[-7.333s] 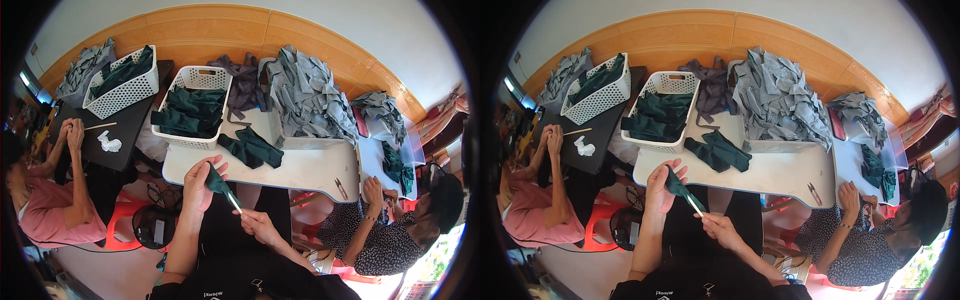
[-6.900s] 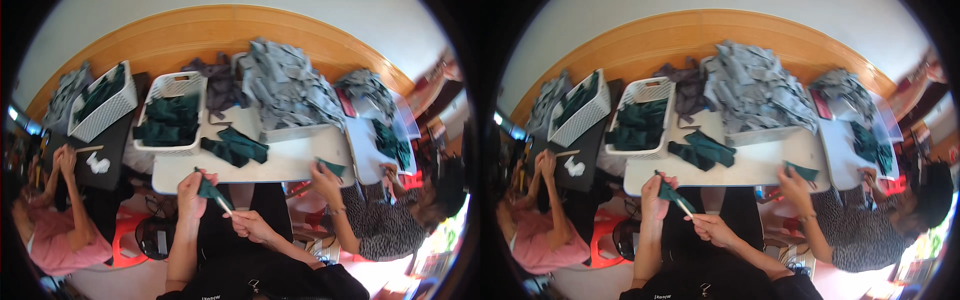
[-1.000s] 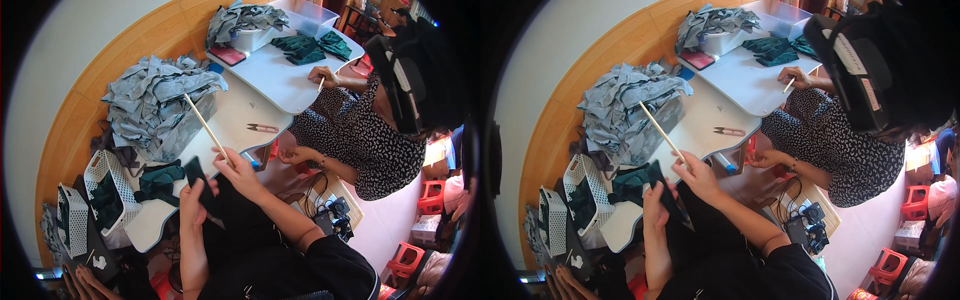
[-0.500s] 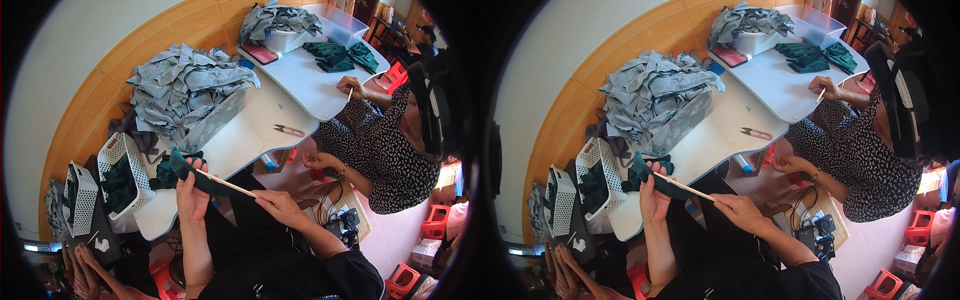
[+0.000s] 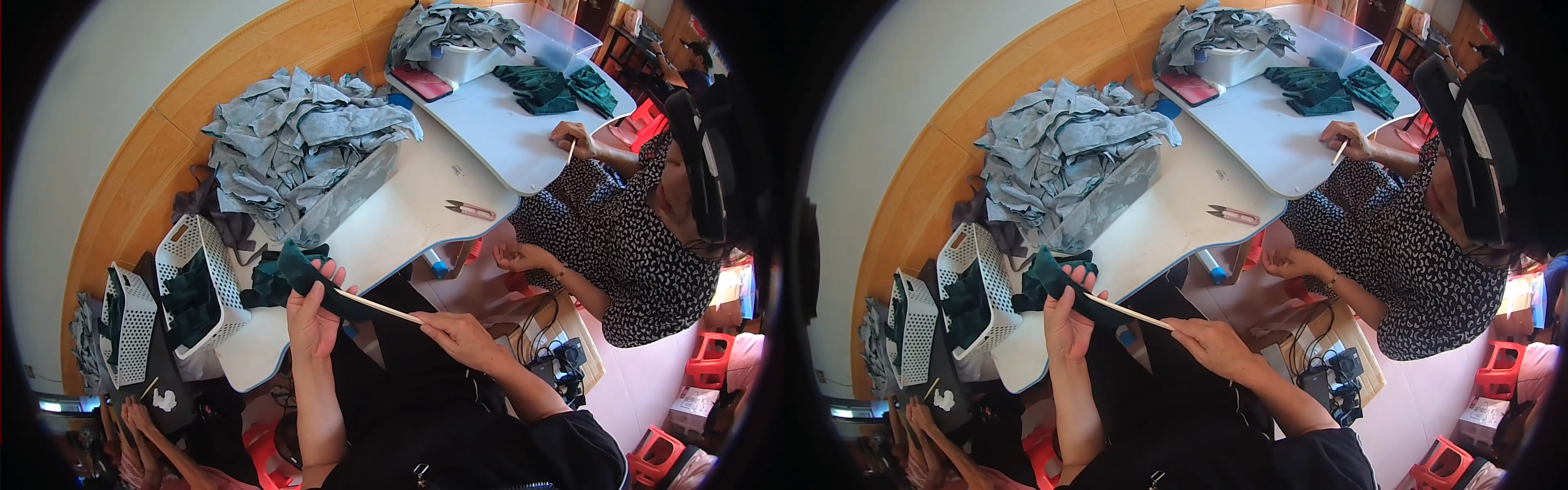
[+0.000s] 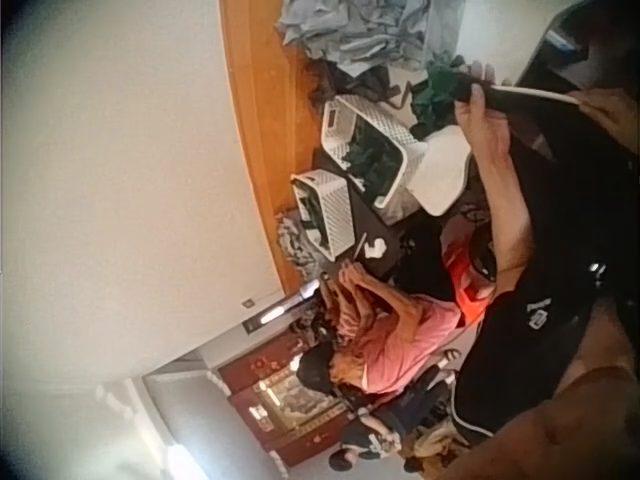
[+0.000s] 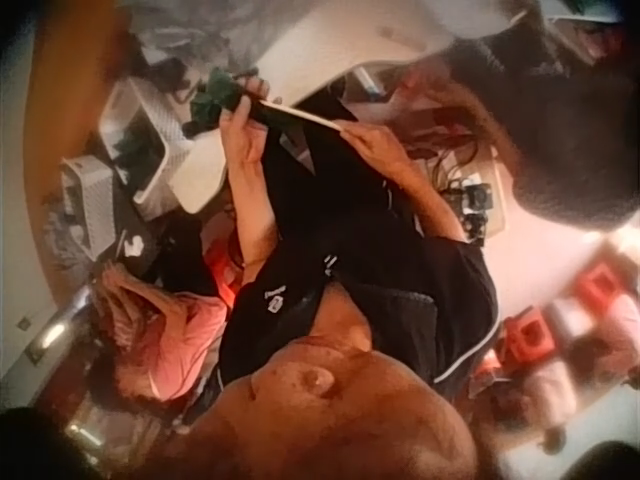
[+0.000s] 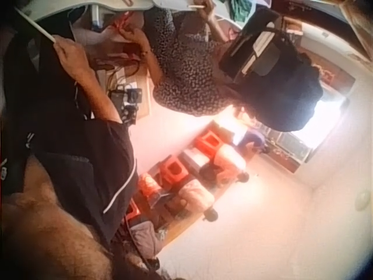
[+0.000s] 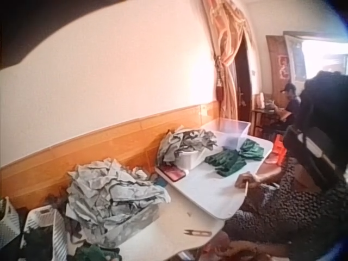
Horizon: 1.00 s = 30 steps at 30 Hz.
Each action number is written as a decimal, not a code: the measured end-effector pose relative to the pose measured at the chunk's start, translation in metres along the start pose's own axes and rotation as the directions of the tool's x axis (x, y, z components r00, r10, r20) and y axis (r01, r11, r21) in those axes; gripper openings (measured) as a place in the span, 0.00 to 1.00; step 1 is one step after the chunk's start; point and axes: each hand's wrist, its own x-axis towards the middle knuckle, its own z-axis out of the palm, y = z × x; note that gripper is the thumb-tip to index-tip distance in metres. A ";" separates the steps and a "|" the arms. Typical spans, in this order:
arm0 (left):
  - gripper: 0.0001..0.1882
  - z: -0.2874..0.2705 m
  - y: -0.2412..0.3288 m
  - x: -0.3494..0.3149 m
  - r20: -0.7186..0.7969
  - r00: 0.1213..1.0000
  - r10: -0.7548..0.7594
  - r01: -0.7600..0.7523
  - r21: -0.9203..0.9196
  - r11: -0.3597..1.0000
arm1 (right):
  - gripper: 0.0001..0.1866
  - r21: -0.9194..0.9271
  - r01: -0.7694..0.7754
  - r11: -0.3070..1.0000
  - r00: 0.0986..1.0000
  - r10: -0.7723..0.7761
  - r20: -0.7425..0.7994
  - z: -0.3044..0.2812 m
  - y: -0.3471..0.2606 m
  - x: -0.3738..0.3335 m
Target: Turning green fabric tubes right-side out using a wooden stick.
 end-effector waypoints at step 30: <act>0.17 0.007 -0.025 -0.008 -0.133 0.988 0.078 -0.064 0.106 0.992 | 0.17 0.839 -0.379 0.391 0.918 0.277 0.285 0.076 0.002 -0.017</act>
